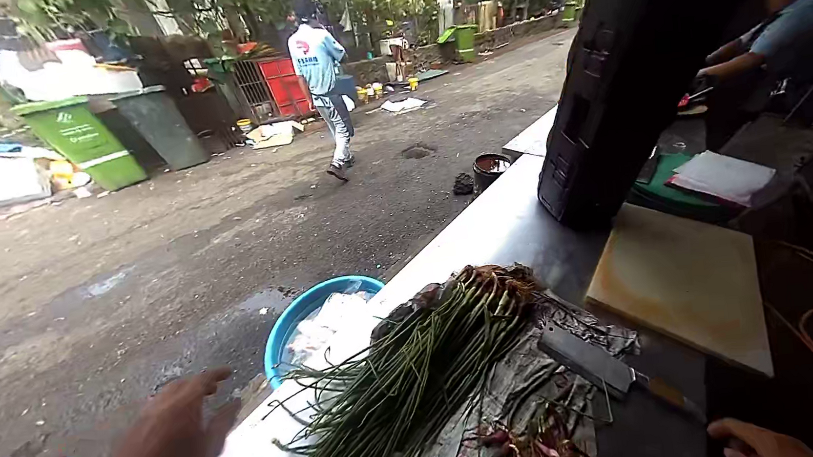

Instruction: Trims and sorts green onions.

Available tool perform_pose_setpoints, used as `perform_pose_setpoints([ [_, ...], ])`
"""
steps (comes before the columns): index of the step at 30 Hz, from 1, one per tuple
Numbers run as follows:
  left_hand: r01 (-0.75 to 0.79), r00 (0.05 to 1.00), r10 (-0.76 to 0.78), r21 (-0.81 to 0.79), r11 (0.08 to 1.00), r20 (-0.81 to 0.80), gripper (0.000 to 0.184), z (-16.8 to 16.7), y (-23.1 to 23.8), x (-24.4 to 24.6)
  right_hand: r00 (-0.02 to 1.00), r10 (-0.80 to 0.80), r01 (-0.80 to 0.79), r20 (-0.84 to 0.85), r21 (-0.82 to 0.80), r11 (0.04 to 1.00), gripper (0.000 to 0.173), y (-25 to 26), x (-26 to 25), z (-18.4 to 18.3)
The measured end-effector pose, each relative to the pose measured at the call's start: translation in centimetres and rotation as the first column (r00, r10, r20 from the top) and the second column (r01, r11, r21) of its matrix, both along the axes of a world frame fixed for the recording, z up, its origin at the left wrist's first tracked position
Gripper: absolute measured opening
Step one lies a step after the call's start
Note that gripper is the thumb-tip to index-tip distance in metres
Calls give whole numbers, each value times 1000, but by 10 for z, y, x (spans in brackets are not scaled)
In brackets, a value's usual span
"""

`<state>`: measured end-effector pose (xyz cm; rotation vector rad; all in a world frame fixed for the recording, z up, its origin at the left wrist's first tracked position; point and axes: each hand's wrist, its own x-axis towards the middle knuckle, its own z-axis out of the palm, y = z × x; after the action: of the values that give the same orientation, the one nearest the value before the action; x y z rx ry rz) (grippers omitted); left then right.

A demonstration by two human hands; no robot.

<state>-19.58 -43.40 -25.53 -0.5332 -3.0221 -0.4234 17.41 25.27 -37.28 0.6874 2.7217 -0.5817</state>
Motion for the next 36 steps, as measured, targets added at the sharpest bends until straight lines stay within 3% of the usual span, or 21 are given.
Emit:
perform_pose_setpoints([
  [2,88,995,-90,53,995,41,40,-1,109,-6,996,64,-64,-67,4,998,35,15,-38,-8],
  [4,158,967,-167,64,985,191,39,-10,222,-1,995,96,-95,-22,17,995,38,28,-76,-19],
  [7,278,895,-277,49,959,351,40,-52,368,-8,982,156,-156,103,-13,988,48,42,-120,-35],
  [9,230,895,-221,23,973,386,42,-91,441,-9,969,197,-192,146,-49,980,53,51,-132,-41],
  [12,33,943,4,-104,994,333,55,-152,506,-7,969,230,-215,87,-151,965,54,71,-137,-38],
  [15,-106,969,138,-159,982,205,41,-178,525,-3,966,258,-249,4,-260,933,52,92,-150,-30],
  [19,-134,986,154,-244,961,67,27,-169,518,4,930,364,-357,-45,-337,871,47,92,-197,-31],
  [21,-147,980,177,-279,949,86,29,-158,512,6,902,426,-422,-72,-352,835,42,75,-239,-29],
  [26,-238,929,319,-362,901,185,28,-153,503,13,810,565,-586,-156,-237,775,55,14,-339,-55],
  [29,-261,906,377,-447,855,193,27,-155,507,14,811,579,-579,-79,-244,778,45,1,-363,-64],
  [32,-280,916,372,-423,862,151,27,-167,506,14,812,566,-582,-141,-260,770,40,-8,-369,-53],
  [34,-285,932,346,-369,885,109,29,-175,500,14,833,526,-553,-173,-317,771,45,-12,-377,-54],
  [36,-263,935,325,-338,903,140,35,-176,494,17,863,484,-497,-145,-416,761,62,-14,-387,-66],
])
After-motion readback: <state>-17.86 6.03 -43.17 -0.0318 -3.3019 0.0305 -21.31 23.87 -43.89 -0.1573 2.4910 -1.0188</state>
